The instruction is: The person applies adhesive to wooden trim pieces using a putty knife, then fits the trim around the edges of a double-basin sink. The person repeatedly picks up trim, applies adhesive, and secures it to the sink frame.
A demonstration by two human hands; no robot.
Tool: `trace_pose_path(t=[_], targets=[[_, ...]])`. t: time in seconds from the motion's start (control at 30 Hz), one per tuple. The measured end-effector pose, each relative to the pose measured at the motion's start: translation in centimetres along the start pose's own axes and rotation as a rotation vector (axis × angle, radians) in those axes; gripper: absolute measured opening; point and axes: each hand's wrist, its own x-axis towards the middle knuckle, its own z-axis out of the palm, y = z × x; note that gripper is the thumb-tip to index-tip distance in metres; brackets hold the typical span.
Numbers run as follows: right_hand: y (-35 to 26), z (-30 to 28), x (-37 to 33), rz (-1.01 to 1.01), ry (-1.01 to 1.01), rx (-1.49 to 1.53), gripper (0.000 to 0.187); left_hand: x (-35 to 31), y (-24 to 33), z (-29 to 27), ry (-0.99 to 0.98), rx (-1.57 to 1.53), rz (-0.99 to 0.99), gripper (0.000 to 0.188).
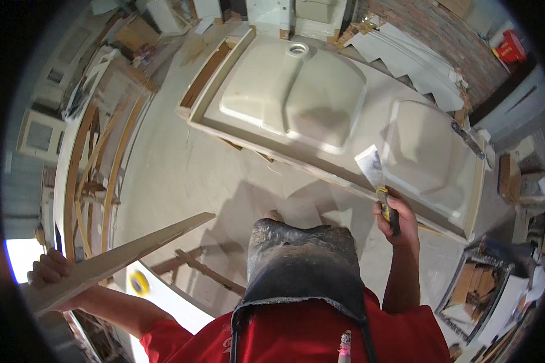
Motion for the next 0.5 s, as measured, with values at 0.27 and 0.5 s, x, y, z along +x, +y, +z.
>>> trace_pose_path(t=[0.27, 0.5], targets=[[2.6, 8.4, 3.8, -0.217, 0.185, 0.192, 0.051, 16.1, -19.2, 3.5, -0.220, 0.230, -0.098, 0.044], [5.8, 16.5, 10.5, -0.219, 0.380, 0.256, 0.038, 23.2, -34.1, 3.4, -0.452, 0.239, -0.161, 0.046]])
